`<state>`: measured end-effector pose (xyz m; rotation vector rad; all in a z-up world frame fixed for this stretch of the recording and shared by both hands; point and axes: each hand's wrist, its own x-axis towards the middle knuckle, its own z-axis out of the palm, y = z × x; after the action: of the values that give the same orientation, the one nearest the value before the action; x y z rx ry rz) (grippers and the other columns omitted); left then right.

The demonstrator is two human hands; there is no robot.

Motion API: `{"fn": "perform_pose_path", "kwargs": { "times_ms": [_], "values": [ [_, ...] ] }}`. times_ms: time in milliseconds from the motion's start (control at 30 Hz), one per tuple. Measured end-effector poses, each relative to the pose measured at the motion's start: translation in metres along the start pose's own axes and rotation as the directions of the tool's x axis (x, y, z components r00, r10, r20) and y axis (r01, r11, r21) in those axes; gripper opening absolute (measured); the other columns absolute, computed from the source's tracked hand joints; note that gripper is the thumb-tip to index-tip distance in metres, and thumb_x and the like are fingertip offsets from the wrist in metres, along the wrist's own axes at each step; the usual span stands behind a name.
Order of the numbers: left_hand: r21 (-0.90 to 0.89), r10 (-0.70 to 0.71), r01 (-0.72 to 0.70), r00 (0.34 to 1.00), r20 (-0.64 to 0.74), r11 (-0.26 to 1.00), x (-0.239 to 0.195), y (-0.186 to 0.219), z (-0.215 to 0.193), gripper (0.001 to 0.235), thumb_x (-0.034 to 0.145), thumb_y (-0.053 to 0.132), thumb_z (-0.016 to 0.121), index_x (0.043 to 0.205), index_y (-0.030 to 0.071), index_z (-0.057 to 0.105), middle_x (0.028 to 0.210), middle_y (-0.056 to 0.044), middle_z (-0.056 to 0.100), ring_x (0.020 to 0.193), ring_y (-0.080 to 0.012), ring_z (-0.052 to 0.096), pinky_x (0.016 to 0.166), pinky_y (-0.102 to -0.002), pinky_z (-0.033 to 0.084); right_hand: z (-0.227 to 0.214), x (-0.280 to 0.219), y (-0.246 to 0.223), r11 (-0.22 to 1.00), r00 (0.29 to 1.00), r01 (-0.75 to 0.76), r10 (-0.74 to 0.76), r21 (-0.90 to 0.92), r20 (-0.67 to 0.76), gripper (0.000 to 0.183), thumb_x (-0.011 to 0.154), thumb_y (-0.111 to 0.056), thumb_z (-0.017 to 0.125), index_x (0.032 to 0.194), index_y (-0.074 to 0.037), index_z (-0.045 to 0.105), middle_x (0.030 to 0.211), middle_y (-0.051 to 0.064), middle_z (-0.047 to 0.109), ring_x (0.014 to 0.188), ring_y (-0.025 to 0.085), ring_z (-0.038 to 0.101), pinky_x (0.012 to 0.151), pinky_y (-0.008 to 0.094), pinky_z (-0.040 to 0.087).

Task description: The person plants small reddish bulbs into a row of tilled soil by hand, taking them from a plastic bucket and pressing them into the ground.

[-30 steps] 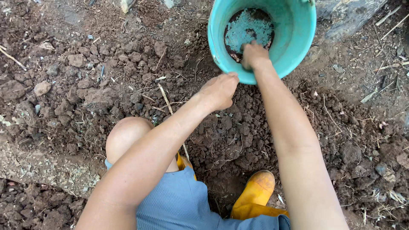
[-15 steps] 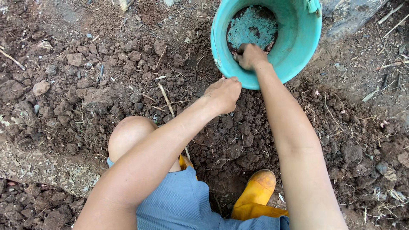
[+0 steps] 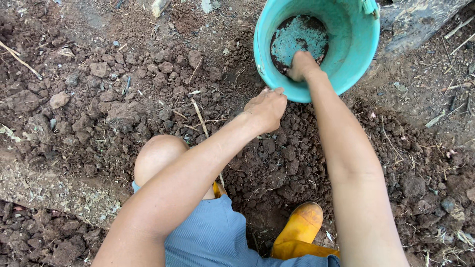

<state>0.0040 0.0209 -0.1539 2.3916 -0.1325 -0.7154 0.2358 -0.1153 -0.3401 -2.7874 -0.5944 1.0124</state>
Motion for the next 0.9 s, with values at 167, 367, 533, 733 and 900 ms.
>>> {"fn": "perform_pose_path", "kwargs": {
  "times_ms": [167,367,533,733,900],
  "values": [
    [0.055,-0.131,0.128,0.99,0.047,0.99,-0.014,0.027,-0.038,0.068,0.1,-0.01,0.073,0.166,0.0,0.06,0.191,-0.019,0.04,0.174,-0.0391,0.041,0.144,-0.053,0.038,-0.063,-0.045,-0.025,0.994,0.996,0.081,-0.083,0.075,0.023,0.028,0.105,-0.006,0.082,0.077,-0.004,0.076,0.087,0.017,0.074,0.096,0.035,0.067,0.109,0.06,0.047],
    [0.102,-0.073,0.088,0.986,-0.15,0.991,0.005,0.007,-0.025,0.06,0.094,-0.006,0.071,0.153,0.002,0.068,0.165,-0.012,0.06,0.152,-0.0352,0.059,0.131,-0.052,0.047,-0.119,-0.116,-0.04,0.88,0.986,0.162,-0.126,0.446,-0.108,0.01,0.113,-0.009,0.083,0.111,-0.003,0.091,0.097,0.011,0.089,0.072,0.017,0.084,0.072,0.033,0.071],
    [0.082,-0.092,0.11,0.977,-0.194,0.991,-0.016,0.019,-0.049,0.051,0.097,-0.007,0.074,0.147,0.005,0.072,0.137,-0.014,0.079,0.125,-0.0385,0.078,0.115,-0.054,0.064,-0.151,-0.2,-0.059,0.615,0.969,0.246,-0.139,0.749,-0.204,0.019,0.113,-0.007,0.083,0.128,0.006,0.085,0.133,0.025,0.087,0.082,0.023,0.086,0.073,0.029,0.078],
    [-0.435,-0.083,-0.087,0.931,-0.357,0.896,-0.039,0.049,-0.089,0.059,0.114,0.01,0.075,0.169,0.0,0.057,0.161,-0.025,0.075,0.151,-0.0436,0.072,0.127,-0.061,0.059,-0.149,-0.275,-0.055,0.11,0.924,0.305,-0.276,0.946,-0.266,0.016,0.117,0.001,0.076,0.13,0.007,0.082,0.13,0.021,0.082,0.112,0.024,0.084,0.096,0.032,0.079],
    [-0.673,0.109,-0.446,0.87,-0.481,0.591,-0.056,0.071,-0.097,0.047,0.11,0.004,0.074,0.155,0.016,0.075,0.152,-0.005,0.083,0.132,-0.0144,0.078,0.107,-0.032,0.069,-0.13,-0.315,-0.045,-0.131,0.893,0.375,-0.216,0.918,-0.396,0.017,0.114,-0.001,0.081,0.13,0.004,0.084,0.126,0.018,0.085,0.106,0.024,0.084,0.086,0.031,0.079]
  ]
}}
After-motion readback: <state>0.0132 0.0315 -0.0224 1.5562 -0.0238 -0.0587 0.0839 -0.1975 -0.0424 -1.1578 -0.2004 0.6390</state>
